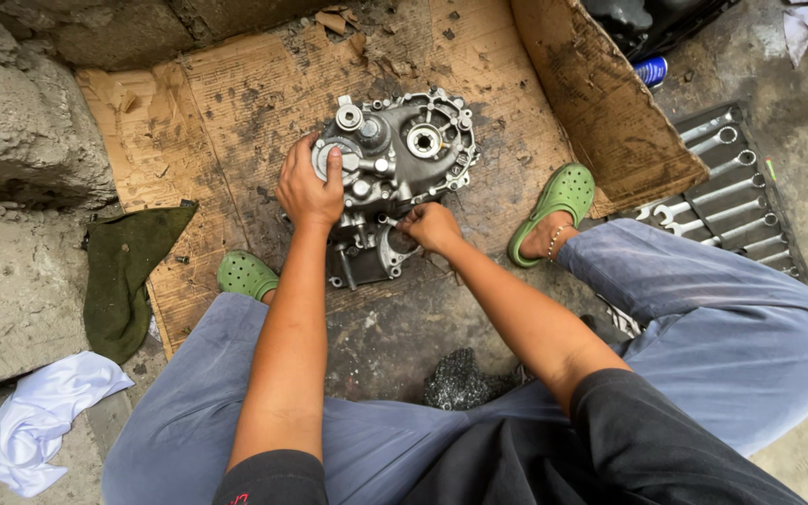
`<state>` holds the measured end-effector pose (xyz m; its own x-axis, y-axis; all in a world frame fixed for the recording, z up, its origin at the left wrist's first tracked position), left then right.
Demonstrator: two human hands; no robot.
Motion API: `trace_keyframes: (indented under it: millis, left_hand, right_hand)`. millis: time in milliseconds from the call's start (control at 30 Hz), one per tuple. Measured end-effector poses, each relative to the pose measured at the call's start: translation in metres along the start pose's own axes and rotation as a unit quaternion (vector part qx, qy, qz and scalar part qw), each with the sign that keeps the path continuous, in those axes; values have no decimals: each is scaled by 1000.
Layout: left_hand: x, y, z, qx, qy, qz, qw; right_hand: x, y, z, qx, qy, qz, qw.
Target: The person sits on the floor and uses a wrench to tighten bolts on a disassembled engine block. They hold the engine steady with one hand while turning the wrench with the other, working on multiple bolt locations.
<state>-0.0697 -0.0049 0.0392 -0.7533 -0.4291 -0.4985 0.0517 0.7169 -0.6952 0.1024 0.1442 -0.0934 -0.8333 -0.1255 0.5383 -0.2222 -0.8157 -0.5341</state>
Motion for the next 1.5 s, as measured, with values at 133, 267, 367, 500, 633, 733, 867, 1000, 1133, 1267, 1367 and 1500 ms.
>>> trace_keyframes:
  millis: [133,267,367,500,633,733,867,1000,1133,1267,1367,1500]
  left_hand:
    - [0,0,0,0,6,-2,1000]
    - [1,0,-1,1,6,1,1000]
    - [0,-1,0,0,6,-3,1000]
    - [-3,-3,1,-11,17,5,1000]
    - [-3,-4,0,-21,29,13,999]
    - [-1,-3,2,-9,18,5,1000]
    - [0,0,-1,-9,16,15,1000]
    - [1,0,1,-6,8,-2,1000]
    - [3,1,3,2,2,0,1000]
    - [2,1,1,-4,7,1,1000]
    - [2,1,1,5,0,1,1000]
    - [-1,-2,-1,-18,25,-12,999]
  right_hand:
    - [20,-9,-2,27,11,87,996]
    - [14,-1,-8,145,49,-20,988]
    - [-5,18,-6,200,92,-118,968]
    - [-17,63,16,228,134,-372,890]
    - [3,102,42,188,130,-610,759]
    - [19,117,62,194,161,-692,676]
    - [18,100,67,233,103,-643,722]
    - [-11,45,48,119,22,-370,921]
    - [-16,-1,13,23,-66,-176,982]
    - [-8,-5,-7,93,-46,-102,989]
    - [1,-2,-7,113,-15,-62,992]
    - [18,-14,-6,85,-20,-89,992]
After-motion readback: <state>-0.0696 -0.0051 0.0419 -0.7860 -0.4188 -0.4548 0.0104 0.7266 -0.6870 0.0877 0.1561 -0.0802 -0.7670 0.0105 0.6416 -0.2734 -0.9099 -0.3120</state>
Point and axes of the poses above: each hand's wrist, its own z-axis away from the middle knuckle, its own y-axis out of the palm, x = y × z, the point moved 7 cm from there along -z, towards the middle knuckle, and after that the axes turned 15 degrees about y, right-handed, at the moved point
